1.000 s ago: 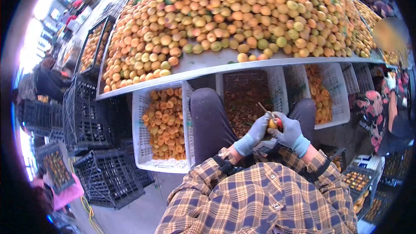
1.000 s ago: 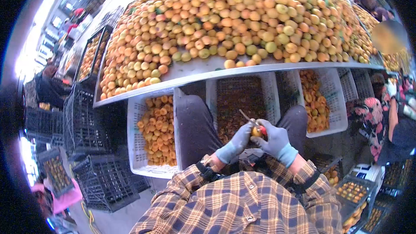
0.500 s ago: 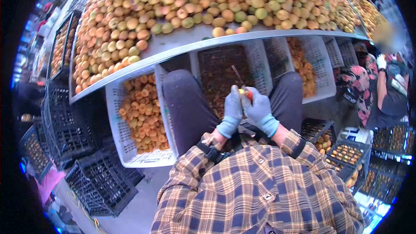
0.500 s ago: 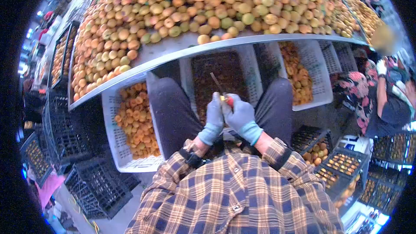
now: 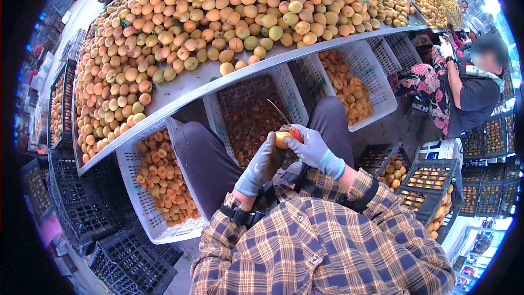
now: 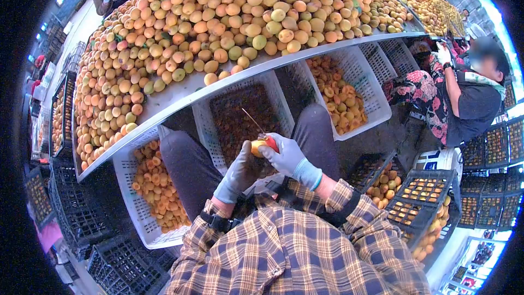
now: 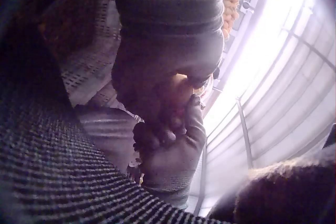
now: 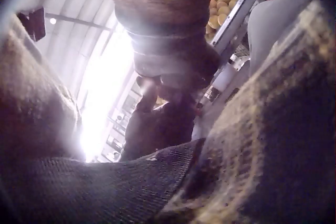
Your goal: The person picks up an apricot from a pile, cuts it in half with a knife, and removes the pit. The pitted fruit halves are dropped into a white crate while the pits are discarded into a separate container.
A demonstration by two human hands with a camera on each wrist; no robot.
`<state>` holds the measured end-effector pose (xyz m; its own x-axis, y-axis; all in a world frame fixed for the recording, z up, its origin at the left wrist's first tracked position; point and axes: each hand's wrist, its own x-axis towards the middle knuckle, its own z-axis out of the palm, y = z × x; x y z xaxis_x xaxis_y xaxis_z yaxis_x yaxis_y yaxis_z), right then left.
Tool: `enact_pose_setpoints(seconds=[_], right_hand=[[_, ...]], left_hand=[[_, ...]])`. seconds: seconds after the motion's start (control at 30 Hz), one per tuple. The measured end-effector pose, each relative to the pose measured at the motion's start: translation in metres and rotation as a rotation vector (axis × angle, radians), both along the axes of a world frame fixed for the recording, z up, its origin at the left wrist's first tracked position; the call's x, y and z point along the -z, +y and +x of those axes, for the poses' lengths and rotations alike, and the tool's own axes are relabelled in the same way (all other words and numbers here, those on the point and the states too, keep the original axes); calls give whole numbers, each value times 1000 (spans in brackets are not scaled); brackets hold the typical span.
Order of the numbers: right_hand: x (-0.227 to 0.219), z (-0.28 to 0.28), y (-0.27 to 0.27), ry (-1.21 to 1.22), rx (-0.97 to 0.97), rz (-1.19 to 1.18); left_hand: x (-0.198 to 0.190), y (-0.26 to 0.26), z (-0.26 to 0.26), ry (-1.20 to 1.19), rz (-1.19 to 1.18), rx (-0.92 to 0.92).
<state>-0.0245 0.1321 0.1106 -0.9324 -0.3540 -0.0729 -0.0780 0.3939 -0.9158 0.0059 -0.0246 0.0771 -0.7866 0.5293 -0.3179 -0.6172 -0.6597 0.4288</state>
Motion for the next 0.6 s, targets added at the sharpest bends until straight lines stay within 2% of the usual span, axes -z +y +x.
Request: enact_pose_setpoints(seconds=[0.1, 0.17, 0.2, 0.23, 0.27, 0.33, 0.37, 0.47, 0.53, 0.6], right_hand=[[-1, 6, 0, -181, 45, -188], [1, 13, 2, -161, 82, -216], [3, 16, 1, -142, 106, -246], [5, 18, 2, 47, 87, -173], [4, 22, 6, 47, 78, -176], [-2, 32, 16, -202, 57, -51], [10, 34, 24, -170, -30, -35], [-11, 42, 18, -176, -91, 20], [-3, 45, 15, -129, -101, 27], [-3, 47, 11, -194, -114, 63]], left_hand=[[4, 1, -3, 102, 3, -50], [-4, 0, -2, 262, -77, -104], [-5, 2, -3, 263, -77, -106], [-6, 5, -3, 122, -14, -162], [-6, 5, -3, -19, 47, -218], [14, -1, -6, -44, 30, -249], [25, -3, -7, -68, 17, -273], [14, 0, -7, 2, -47, -289], [10, 2, -5, 32, -108, -307], [10, 2, -5, 62, -175, -331]])
